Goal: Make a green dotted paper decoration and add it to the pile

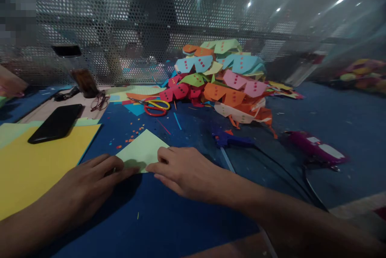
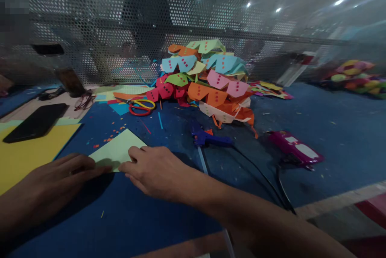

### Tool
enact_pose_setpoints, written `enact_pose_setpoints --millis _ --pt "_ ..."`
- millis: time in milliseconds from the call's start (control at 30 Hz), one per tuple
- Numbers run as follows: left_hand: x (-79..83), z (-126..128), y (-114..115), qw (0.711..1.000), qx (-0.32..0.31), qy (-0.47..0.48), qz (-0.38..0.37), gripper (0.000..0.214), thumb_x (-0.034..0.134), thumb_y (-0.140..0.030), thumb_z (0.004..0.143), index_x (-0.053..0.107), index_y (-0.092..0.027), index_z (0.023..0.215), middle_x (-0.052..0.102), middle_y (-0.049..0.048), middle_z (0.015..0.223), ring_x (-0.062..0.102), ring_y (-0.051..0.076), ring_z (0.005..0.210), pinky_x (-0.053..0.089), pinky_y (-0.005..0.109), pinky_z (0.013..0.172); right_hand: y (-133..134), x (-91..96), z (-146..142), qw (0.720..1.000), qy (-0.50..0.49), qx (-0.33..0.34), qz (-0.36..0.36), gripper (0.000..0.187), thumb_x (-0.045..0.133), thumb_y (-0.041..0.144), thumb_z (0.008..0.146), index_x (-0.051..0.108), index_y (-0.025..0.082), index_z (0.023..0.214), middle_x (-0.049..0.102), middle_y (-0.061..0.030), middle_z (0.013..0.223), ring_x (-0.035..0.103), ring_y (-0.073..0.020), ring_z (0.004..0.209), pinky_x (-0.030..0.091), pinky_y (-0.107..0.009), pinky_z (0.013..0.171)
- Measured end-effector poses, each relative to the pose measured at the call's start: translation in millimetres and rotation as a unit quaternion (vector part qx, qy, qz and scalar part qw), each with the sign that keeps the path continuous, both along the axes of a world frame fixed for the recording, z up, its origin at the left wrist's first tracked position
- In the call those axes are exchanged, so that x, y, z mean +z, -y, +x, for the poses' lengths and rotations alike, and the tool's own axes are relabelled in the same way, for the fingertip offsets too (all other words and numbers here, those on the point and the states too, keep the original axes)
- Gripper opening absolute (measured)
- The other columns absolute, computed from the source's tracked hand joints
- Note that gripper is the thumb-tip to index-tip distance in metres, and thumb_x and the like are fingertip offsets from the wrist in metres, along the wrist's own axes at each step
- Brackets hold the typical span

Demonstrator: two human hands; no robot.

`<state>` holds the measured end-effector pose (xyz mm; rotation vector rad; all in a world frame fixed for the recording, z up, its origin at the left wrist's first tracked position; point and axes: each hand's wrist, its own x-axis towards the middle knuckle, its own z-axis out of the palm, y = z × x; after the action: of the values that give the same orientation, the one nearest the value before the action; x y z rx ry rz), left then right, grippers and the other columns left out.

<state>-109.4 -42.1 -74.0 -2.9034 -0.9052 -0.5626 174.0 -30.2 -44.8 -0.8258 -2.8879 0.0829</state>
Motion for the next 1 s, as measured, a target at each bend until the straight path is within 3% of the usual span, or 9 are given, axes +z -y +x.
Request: enact_pose_setpoints --millis 333,600,1000 --pt "-4.0 -4 -3 1.000 -0.005 -0.008 -0.019 0.042 0.043 -0.009 0.095 0.066 -0.029 0.125 0.069 0.0028 0.092 0.065 0.016 0.073 0.052 0.023 0.060 -2 -0.1 1 1.000 0.002 0.014 -0.002 0.027 0.046 0.023 0.105 0.068 0.020 0.120 0.062 -0.0084 0.105 0.056 -0.0173 0.080 0.040 -0.028 0.058" --pt "2.7 5 1 1.000 0.014 -0.027 -0.009 0.052 0.037 -0.006 0.094 0.065 -0.033 0.129 0.068 0.0012 0.089 0.063 0.015 0.070 0.051 0.023 0.060 0 -2.3 0 1.000 -0.006 0.019 0.006 0.029 0.044 0.021 0.105 0.063 0.020 0.127 0.061 -0.0093 0.106 0.057 -0.0178 0.081 0.043 -0.029 0.060" --pt "0.6 2 -1 1.000 -0.005 -0.022 -0.002 0.041 0.040 -0.009 0.097 0.067 -0.028 0.120 0.067 0.0019 0.088 0.062 0.014 0.069 0.049 0.022 0.059 1 3.5 0 0.999 0.023 0.028 0.019 0.030 0.047 0.020 0.103 0.066 0.019 0.126 0.063 -0.0091 0.105 0.056 -0.0184 0.081 0.039 -0.029 0.058"
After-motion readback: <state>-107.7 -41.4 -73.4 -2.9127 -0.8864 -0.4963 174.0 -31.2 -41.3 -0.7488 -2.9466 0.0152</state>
